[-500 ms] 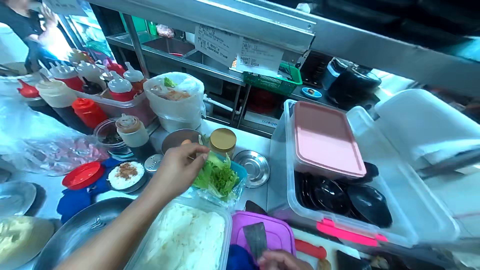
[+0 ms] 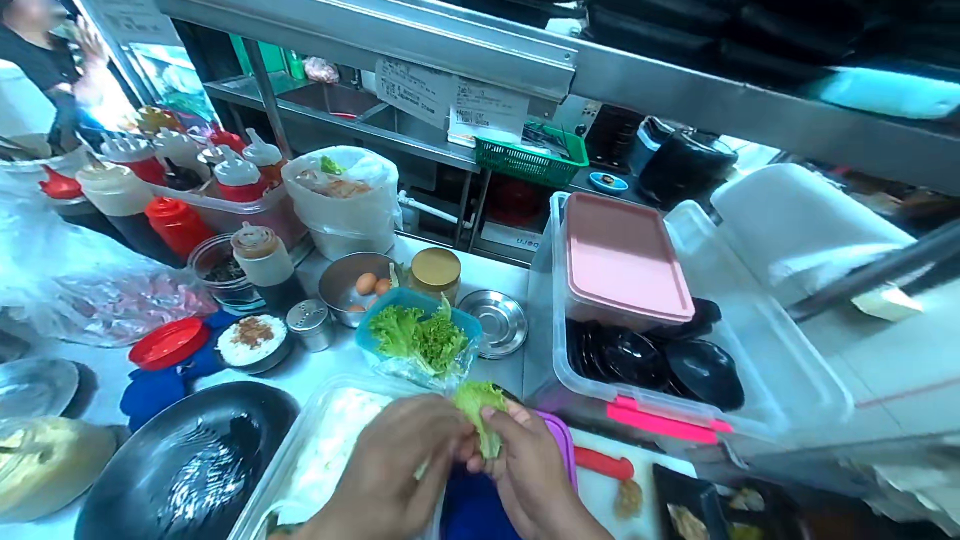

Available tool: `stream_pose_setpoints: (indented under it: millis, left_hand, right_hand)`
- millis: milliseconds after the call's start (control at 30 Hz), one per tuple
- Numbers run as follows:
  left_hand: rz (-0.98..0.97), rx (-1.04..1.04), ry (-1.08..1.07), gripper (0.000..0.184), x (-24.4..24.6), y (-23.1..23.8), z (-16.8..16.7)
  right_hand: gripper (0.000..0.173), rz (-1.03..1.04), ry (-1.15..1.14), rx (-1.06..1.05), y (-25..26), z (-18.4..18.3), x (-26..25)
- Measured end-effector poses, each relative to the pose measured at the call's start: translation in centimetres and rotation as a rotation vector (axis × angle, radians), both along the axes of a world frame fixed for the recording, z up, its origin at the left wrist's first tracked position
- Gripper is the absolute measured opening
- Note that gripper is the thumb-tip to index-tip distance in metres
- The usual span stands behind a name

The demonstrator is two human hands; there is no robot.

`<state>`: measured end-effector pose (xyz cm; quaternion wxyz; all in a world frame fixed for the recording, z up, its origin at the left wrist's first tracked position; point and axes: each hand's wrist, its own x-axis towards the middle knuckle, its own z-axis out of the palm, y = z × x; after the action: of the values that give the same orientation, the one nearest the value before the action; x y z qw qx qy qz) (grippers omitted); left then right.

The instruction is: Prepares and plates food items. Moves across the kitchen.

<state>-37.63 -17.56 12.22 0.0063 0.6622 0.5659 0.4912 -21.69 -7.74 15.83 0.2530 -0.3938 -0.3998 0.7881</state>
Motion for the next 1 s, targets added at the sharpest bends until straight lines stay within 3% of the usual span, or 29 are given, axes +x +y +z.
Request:
stream_pose_setpoints:
  millis: [100, 167, 267, 400, 433, 500, 667, 900, 1000]
  left_hand:
    - [0.025, -0.348, -0.432, 0.051, 0.4, 0.3, 1.0]
    - [-0.064, -0.45, -0.691, 0.03, 1.3, 1.0, 1.3]
    - [-0.01, -0.399, -0.735, 0.012, 2.8, 1.3, 1.7]
    - [-0.027, -0.373, -0.84, 0.023, 4.8, 1.9, 2.0]
    - [-0.054, -0.409, -0.83, 0.029, 5.6, 2.0, 1.9]
    - [-0.061, -0.437, -0.752, 0.023, 7.8, 2.3, 1.5]
    - [-0.215, -0.621, -0.516, 0.018, 14.1, 4.6, 0.6]
    - [-0.356, -0.884, -0.507, 0.015, 26.0, 13.1, -2.8]
    - [-0.264, -0.904, -0.452, 0.012, 30.2, 17.1, -3.8]
  right_hand:
    - [0.026, 0.132, 0.045, 0.052, -0.5, -0.1, 1.4]
    - [0.024, 0.218, 0.055, 0.111, -0.9, 0.1, 2.1]
    - [0.02, 0.202, 0.002, 0.196, -1.3, 0.0, 3.6]
    - [0.02, 0.114, -0.067, 0.234, -1.5, 0.0, 5.6]
    - [0.02, 0.114, -0.086, 0.245, -1.5, 0.1, 6.1]
    - [0.021, 0.134, -0.171, 0.319, -1.5, 0.3, 8.0]
    - [0.022, 0.102, -0.452, 0.724, -0.6, -2.5, 17.1]
    - [0.026, 0.003, -0.728, 0.617, 3.9, -6.6, 31.5]
    - [0.028, -0.069, -0.825, 0.589, 7.2, -7.9, 36.4]
